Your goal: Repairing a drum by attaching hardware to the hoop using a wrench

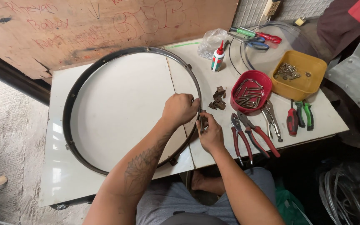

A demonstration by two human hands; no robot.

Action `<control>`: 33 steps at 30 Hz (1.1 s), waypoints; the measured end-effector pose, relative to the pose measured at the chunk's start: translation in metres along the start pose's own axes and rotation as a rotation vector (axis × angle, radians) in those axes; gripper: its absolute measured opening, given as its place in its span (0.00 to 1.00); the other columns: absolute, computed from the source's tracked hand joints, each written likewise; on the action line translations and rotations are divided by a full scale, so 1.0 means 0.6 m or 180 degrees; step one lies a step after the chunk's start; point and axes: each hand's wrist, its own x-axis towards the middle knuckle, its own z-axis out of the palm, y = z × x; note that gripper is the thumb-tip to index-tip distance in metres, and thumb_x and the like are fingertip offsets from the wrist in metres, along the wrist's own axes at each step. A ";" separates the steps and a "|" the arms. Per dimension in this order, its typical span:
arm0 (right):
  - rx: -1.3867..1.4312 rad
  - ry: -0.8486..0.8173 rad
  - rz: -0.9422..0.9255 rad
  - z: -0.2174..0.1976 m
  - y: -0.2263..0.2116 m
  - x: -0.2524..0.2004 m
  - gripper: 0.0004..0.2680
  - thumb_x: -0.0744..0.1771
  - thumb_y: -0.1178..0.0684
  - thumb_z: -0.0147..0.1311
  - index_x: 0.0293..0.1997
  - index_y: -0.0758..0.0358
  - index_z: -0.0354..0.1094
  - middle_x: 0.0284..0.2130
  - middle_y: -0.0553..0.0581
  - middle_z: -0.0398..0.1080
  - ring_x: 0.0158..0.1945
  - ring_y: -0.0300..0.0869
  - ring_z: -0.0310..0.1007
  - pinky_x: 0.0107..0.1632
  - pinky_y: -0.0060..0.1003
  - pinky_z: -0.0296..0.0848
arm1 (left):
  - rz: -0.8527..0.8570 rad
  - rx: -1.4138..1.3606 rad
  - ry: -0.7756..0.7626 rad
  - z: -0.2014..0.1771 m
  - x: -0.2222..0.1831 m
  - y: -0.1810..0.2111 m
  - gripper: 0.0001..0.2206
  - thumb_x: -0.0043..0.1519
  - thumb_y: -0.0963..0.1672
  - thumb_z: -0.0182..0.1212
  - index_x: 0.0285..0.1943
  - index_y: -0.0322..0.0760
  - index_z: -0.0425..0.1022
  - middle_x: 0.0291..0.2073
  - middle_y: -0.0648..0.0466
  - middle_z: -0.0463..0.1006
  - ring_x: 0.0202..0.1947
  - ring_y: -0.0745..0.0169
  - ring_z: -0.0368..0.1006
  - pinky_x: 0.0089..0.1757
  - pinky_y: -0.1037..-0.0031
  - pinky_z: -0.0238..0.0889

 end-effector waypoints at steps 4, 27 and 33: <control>0.0064 -0.0075 0.0008 -0.009 -0.018 -0.007 0.11 0.69 0.47 0.55 0.57 0.55 0.68 0.32 0.61 0.78 0.25 0.52 0.77 0.32 0.44 0.73 | 0.0111 -0.0027 0.0067 0.010 0.023 0.006 0.21 0.62 0.51 0.53 0.24 0.32 0.77 0.17 0.39 0.75 0.29 0.31 0.78 0.33 0.51 0.72; -0.0085 0.0026 0.0024 0.011 0.015 -0.001 0.11 0.68 0.49 0.57 0.55 0.54 0.70 0.28 0.59 0.73 0.23 0.49 0.74 0.30 0.44 0.72 | 0.1159 0.1429 0.0403 0.154 -0.172 -0.093 0.13 0.63 0.49 0.50 0.32 0.41 0.76 0.25 0.52 0.76 0.28 0.47 0.79 0.29 0.63 0.73; -0.0105 0.0022 0.0022 0.008 0.009 -0.003 0.11 0.68 0.47 0.57 0.56 0.53 0.70 0.29 0.58 0.75 0.25 0.50 0.75 0.31 0.45 0.72 | 0.1168 0.1480 0.0392 0.128 -0.192 -0.084 0.15 0.67 0.49 0.47 0.36 0.39 0.77 0.29 0.52 0.75 0.31 0.46 0.78 0.30 0.61 0.72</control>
